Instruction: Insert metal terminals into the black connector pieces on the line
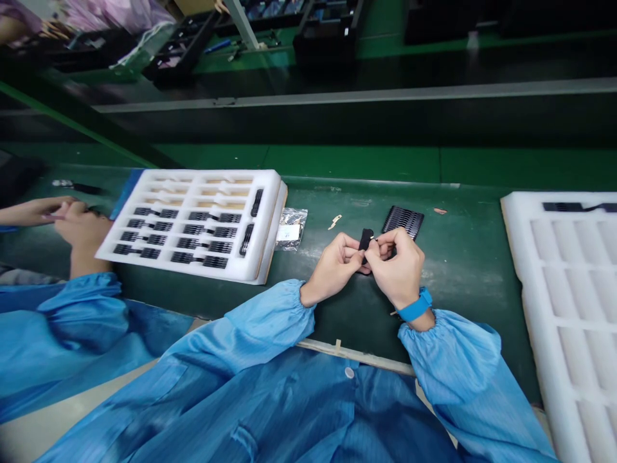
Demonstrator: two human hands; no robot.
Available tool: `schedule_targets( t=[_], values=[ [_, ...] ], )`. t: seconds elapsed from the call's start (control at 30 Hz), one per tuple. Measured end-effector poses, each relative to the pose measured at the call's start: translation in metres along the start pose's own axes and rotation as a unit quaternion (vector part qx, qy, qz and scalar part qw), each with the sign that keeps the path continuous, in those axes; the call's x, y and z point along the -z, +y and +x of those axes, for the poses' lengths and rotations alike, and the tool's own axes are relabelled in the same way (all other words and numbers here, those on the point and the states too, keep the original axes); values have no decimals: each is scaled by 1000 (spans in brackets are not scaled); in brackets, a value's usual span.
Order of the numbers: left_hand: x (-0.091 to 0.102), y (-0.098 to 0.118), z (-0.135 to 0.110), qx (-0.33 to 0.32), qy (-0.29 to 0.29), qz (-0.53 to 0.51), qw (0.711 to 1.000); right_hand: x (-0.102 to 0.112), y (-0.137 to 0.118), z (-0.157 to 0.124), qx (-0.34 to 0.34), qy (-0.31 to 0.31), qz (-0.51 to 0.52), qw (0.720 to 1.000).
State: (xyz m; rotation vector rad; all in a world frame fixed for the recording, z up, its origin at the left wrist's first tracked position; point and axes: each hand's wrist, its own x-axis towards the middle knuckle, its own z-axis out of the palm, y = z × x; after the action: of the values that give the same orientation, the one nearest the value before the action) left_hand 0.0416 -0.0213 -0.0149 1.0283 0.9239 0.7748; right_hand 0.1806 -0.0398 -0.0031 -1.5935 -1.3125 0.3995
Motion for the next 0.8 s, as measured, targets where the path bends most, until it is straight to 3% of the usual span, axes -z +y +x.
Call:
schedule_targets(
  t=[0.37,0.8],
  values=[
    [-1,-2,-1,-11,3,8,1000,0,2,-1,3,-1,9,1000],
    [15,2,0,-122,-9,136,983,2,6,2,-50,-41,97,993]
  ],
)
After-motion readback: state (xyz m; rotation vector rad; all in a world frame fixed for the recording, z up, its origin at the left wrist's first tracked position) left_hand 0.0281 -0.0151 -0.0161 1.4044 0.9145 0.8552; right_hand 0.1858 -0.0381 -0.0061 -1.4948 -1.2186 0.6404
